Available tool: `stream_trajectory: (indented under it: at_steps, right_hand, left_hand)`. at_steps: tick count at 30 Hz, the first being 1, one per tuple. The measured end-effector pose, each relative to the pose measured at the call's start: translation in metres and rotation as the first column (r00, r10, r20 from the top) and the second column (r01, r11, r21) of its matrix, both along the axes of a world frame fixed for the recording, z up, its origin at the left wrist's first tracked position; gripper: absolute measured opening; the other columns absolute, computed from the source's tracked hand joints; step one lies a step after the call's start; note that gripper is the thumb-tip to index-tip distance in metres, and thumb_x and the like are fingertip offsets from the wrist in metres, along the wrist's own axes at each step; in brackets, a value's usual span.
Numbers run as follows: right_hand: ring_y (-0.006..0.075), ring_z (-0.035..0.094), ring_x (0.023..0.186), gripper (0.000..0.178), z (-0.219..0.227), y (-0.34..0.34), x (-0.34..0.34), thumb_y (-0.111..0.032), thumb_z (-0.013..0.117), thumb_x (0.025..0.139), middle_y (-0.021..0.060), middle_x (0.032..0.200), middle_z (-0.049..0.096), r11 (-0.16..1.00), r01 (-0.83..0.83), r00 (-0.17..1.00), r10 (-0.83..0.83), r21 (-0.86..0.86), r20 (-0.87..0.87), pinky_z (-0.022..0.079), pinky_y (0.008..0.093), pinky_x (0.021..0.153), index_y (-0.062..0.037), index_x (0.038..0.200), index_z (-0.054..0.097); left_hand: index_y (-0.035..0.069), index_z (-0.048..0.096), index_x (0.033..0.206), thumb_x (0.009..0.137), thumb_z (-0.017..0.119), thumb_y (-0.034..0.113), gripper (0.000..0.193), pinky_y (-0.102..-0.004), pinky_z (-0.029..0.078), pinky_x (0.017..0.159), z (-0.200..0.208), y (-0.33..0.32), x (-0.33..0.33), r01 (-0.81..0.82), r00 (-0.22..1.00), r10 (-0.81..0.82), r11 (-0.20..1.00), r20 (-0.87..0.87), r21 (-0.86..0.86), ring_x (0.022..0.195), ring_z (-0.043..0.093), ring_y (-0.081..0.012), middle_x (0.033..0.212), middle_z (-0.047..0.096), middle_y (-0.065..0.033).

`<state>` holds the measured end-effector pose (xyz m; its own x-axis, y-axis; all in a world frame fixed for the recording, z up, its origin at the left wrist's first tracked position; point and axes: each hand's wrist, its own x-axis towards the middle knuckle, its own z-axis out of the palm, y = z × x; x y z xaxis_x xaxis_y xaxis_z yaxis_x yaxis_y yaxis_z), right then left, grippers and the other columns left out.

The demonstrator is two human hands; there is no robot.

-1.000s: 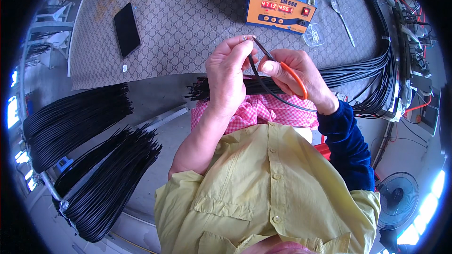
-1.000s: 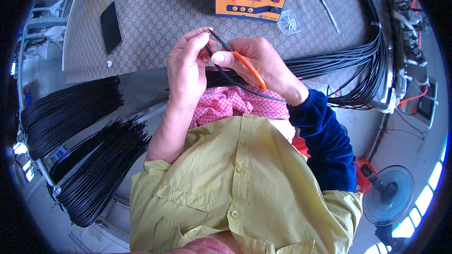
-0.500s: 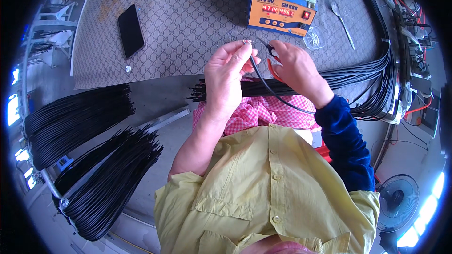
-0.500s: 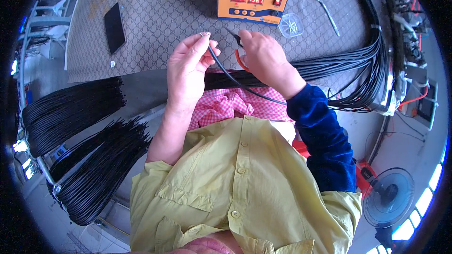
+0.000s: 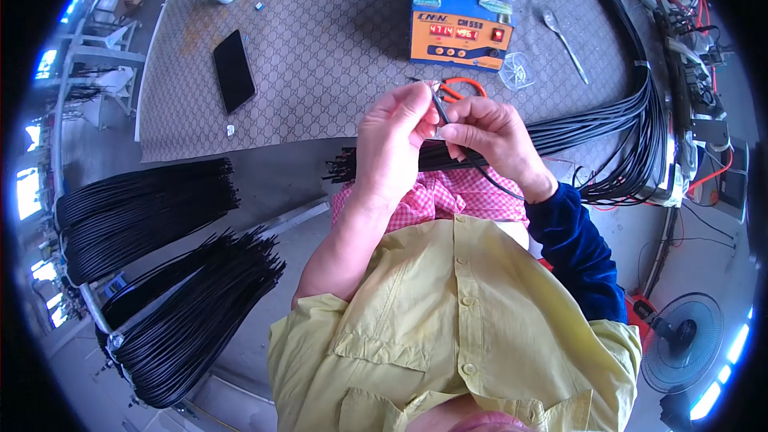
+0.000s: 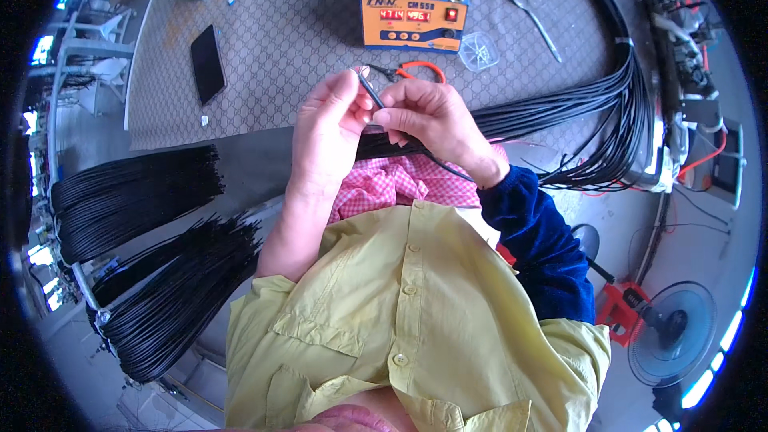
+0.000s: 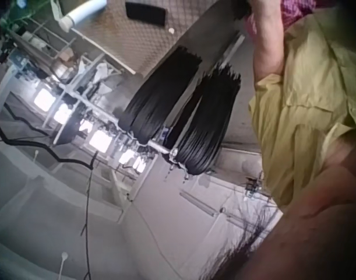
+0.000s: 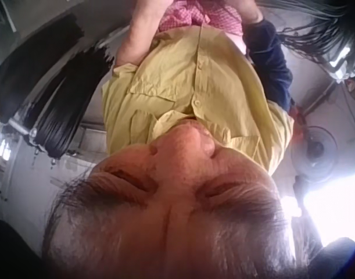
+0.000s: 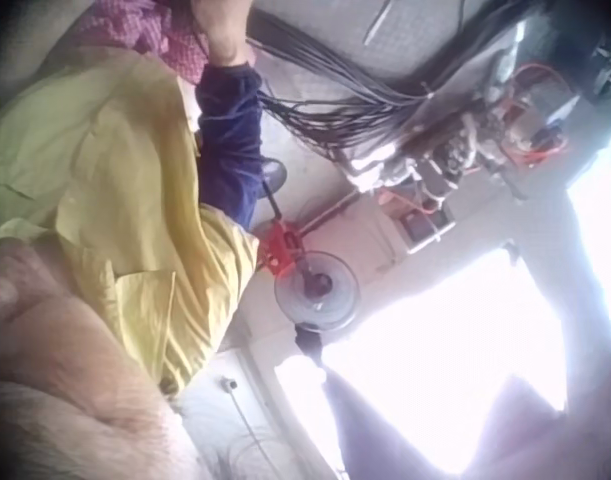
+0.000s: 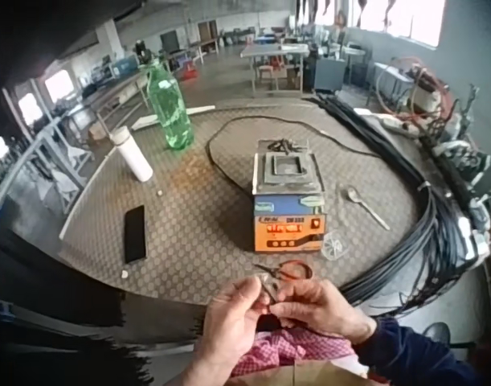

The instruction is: Bundling black electrical wires or tubes using small plastic rings and a processing machine.

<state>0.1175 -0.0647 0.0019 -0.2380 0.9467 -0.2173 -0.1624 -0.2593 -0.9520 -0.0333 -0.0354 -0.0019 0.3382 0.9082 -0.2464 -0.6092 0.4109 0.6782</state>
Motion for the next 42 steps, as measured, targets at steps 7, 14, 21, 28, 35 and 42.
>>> stream_trajectory:
  at_steps: [7,14,21,28,35,42]
  right_hand:
    - [0.0054,0.050,0.056,0.007,0.009,-0.020,0.015,-0.006,0.061,0.078,-0.0002,0.065,0.054,0.988,0.111,0.993,-0.107,0.111,-0.040,0.041,0.0188,0.050,-0.0018,0.081,0.056]
    - [0.0073,0.049,0.060,0.005,0.022,-0.040,0.027,-0.003,0.057,0.080,0.0020,0.069,0.053,0.978,0.129,0.992,-0.128,0.162,-0.020,0.040,0.0196,0.055,0.0002,0.083,0.055]
    - [0.0074,0.048,0.059,0.008,0.028,-0.056,0.034,-0.006,0.056,0.081,0.0018,0.066,0.052,0.976,0.117,0.993,-0.109,0.184,-0.048,0.039,0.0195,0.054,0.0003,0.085,0.055]
    - [0.0056,0.046,0.054,0.007,0.033,-0.064,0.038,-0.008,0.059,0.080,-0.0010,0.064,0.050,0.977,0.145,0.981,-0.121,0.158,-0.154,0.037,0.0184,0.049,-0.0020,0.081,0.055]
    - [0.0077,0.049,0.054,0.005,0.034,-0.070,0.039,-0.003,0.059,0.078,0.0023,0.063,0.052,0.951,0.220,0.973,-0.200,0.215,-0.113,0.039,0.0194,0.048,-0.0004,0.078,0.055]
    - [0.0056,0.048,0.053,0.006,0.027,-0.072,0.038,-0.002,0.062,0.076,0.0014,0.068,0.054,0.934,0.299,0.947,-0.266,0.197,-0.179,0.038,0.0170,0.047,-0.0009,0.077,0.056]
  left_hand:
    - [0.003,0.057,0.081,0.087,0.049,0.024,0.022,-0.0211,0.042,0.060,0.020,-0.005,0.015,0.147,0.983,-0.142,0.988,0.120,-0.038,0.063,0.050,-0.0083,0.071,0.055,-0.0023]
    - [0.000,0.058,0.089,0.086,0.048,0.022,0.024,-0.0213,0.043,0.060,0.038,-0.020,0.021,0.219,0.972,-0.222,0.975,0.079,0.047,0.063,0.051,-0.0087,0.072,0.056,-0.0028]
    - [-0.002,0.058,0.089,0.086,0.048,0.020,0.024,-0.0216,0.043,0.058,0.049,-0.030,0.023,0.266,0.963,-0.268,0.962,0.027,0.068,0.064,0.054,-0.0095,0.072,0.058,-0.0043]
    - [0.000,0.058,0.090,0.086,0.048,0.022,0.025,-0.0227,0.045,0.060,0.057,-0.039,0.029,0.269,0.962,-0.271,0.961,0.027,0.068,0.065,0.055,-0.0103,0.074,0.059,-0.0051]
    - [0.000,0.057,0.092,0.087,0.048,0.024,0.026,-0.0238,0.045,0.065,0.055,-0.045,0.033,0.278,0.955,-0.284,0.958,0.084,0.070,0.069,0.055,-0.0107,0.076,0.059,-0.0046]
    - [0.001,0.057,0.093,0.086,0.049,0.023,0.024,-0.0238,0.045,0.066,0.052,-0.045,0.037,0.293,0.952,-0.298,0.953,0.074,0.074,0.070,0.056,-0.0109,0.077,0.059,-0.0048]
